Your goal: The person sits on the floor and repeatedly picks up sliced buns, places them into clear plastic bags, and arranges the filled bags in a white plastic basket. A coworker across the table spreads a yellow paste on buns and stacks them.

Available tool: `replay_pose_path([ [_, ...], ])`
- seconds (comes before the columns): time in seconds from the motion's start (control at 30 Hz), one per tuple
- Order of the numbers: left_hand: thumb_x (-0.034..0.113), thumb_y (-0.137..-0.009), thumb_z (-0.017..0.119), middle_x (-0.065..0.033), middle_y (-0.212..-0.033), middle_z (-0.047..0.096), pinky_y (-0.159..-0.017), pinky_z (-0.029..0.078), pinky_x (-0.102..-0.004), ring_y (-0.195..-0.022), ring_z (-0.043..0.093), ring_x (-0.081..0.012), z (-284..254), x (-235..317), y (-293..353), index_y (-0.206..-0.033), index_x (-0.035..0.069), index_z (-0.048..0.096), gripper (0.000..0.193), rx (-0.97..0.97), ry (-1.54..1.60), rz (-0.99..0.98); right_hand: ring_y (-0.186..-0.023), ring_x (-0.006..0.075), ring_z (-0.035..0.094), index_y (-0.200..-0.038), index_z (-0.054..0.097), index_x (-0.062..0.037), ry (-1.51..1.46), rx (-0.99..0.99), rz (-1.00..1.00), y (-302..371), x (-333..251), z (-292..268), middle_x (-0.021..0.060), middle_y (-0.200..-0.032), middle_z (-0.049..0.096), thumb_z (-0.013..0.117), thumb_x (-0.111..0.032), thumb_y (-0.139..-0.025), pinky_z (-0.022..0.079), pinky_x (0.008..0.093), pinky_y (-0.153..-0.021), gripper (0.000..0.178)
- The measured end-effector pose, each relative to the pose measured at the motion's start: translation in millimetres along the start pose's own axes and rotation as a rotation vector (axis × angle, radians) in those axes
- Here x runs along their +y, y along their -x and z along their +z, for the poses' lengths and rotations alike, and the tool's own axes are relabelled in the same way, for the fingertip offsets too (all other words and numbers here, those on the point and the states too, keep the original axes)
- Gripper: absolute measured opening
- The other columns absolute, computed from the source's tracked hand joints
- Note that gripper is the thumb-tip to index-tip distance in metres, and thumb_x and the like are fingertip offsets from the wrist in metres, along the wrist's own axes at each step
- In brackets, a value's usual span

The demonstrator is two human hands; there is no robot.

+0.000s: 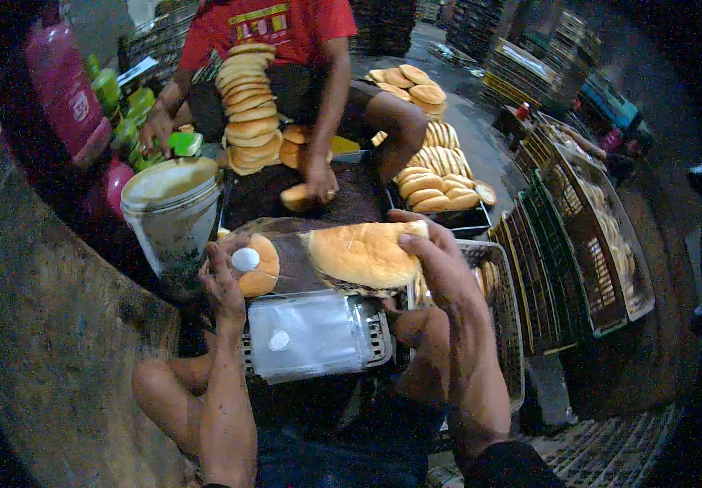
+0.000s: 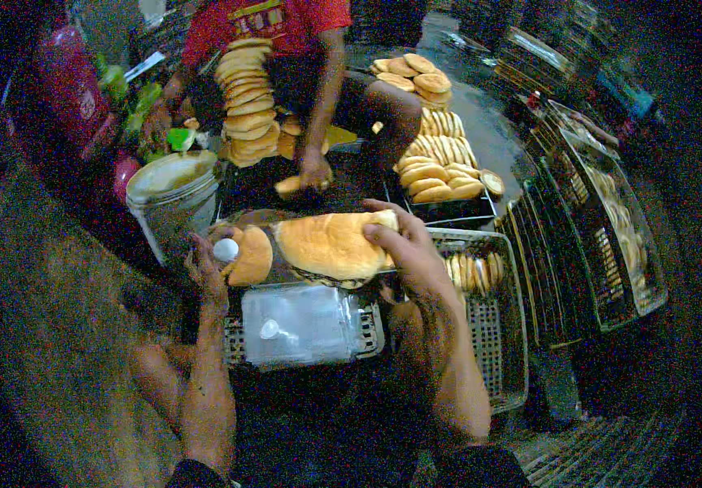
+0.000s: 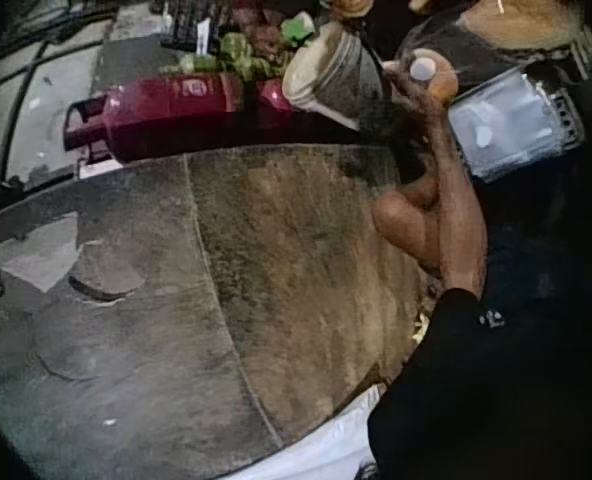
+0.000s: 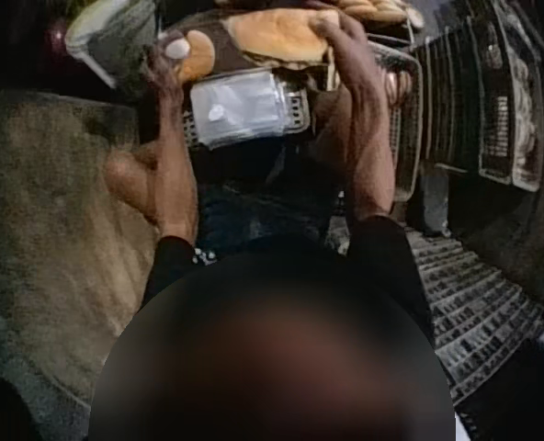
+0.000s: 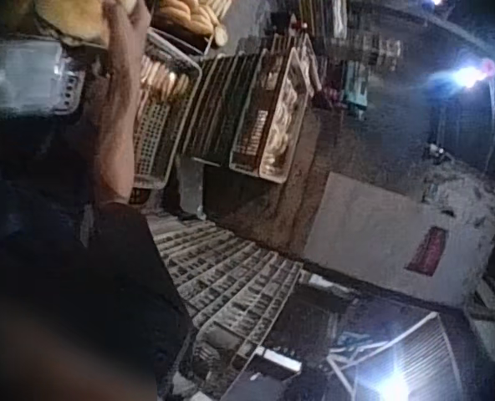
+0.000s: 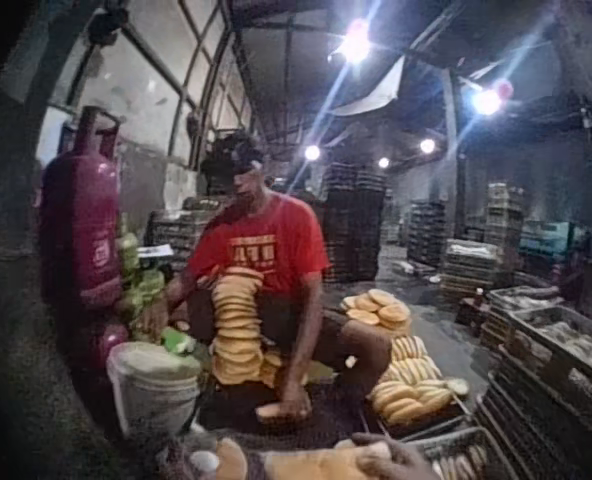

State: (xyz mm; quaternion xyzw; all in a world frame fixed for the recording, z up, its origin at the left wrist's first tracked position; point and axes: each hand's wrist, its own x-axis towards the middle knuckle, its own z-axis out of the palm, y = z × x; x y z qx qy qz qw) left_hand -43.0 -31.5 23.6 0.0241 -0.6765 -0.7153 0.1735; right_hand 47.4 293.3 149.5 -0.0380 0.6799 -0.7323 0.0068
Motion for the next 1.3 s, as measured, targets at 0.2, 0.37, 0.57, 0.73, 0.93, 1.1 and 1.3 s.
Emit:
replay_pose_path([
  [0.2,0.064,-0.094,0.034,-0.0147,-0.125,0.057,-0.077,0.059,-0.0380,-0.104,0.062,-0.0225,20.6,56.1,19.9,-0.129,0.002,0.051,0.073,-0.374,0.290,-0.013,-0.104,0.0198,0.063,-0.131,0.049,0.0054,-0.118,0.223,0.212,6.8,6.7,4.7,0.0148,-0.117,0.063,0.061,-0.019,-0.087,0.049,0.0298,-0.093,0.051],
  [0.37,0.043,-0.096,0.054,-0.0113,-0.138,0.048,-0.080,0.059,-0.0387,-0.108,0.061,-0.0220,88.2,46.7,84.6,-0.143,0.010,0.035,0.060,-0.311,0.495,-0.065,-0.112,0.0208,0.057,-0.124,0.056,-0.0031,-0.073,0.149,0.004,15.3,7.3,40.8,0.0127,-0.120,0.060,0.064,-0.021,-0.088,0.043,0.0333,-0.098,0.041],
  [0.57,0.027,-0.092,0.064,-0.0084,-0.126,0.057,-0.089,0.055,-0.0381,-0.111,0.060,-0.0219,87.4,54.9,72.5,-0.134,0.012,0.045,0.049,-0.092,0.871,-0.487,-0.132,0.0411,0.038,-0.114,0.058,-0.0102,0.885,0.445,-0.706,24.4,-4.1,63.1,0.0171,-0.139,0.043,0.074,-0.016,-0.078,0.031,0.0505,-0.110,0.040],
  [0.73,0.035,-0.094,0.060,-0.0139,-0.125,0.056,-0.092,0.050,-0.0388,-0.109,0.059,-0.0237,159.8,42.8,96.8,-0.143,0.003,0.031,0.065,-0.460,0.563,-0.267,-0.126,0.0283,0.048,-0.139,0.039,-0.0100,1.517,0.242,-0.567,26.5,19.1,-4.4,0.0120,-0.131,0.054,0.069,-0.031,-0.077,0.023,0.0575,-0.111,0.072],
  [0.93,0.054,-0.085,0.063,-0.0103,-0.060,0.065,-0.054,0.046,-0.0356,-0.057,0.064,-0.0172,105.9,0.8,93.9,-0.066,0.001,0.069,0.056,-1.153,-1.038,-0.323,-0.094,0.0423,0.062,-0.121,0.052,-0.0053,1.082,0.891,0.392,107.6,181.2,-193.1,0.0248,-0.097,0.065,0.068,-0.022,-0.076,0.049,0.0488,-0.082,0.051],
  [1.1,0.061,-0.082,0.063,-0.0102,-0.056,0.065,-0.054,0.049,-0.0377,-0.052,0.065,-0.0231,59.9,-44.1,91.3,-0.062,0.003,0.069,0.061,-1.290,-1.536,-0.103,-0.100,0.0435,0.061,-0.127,0.050,-0.0043,1.041,0.704,0.705,131.2,307.4,-278.5,0.0278,-0.106,0.063,0.061,-0.027,-0.084,0.048,0.0480,-0.087,0.051],
  [1.3,0.052,-0.087,0.062,-0.0072,-0.059,0.067,-0.057,0.051,-0.0342,-0.055,0.067,-0.0213,32.3,-54.3,102.6,-0.080,0.003,0.070,0.049,-1.101,-0.970,-0.385,-0.114,0.0367,0.058,-0.142,0.040,-0.0125,0.963,-0.162,0.019,-66.9,177.4,-204.3,0.0285,-0.125,0.055,0.060,-0.055,-0.085,0.042,0.0442,-0.100,0.074],
])
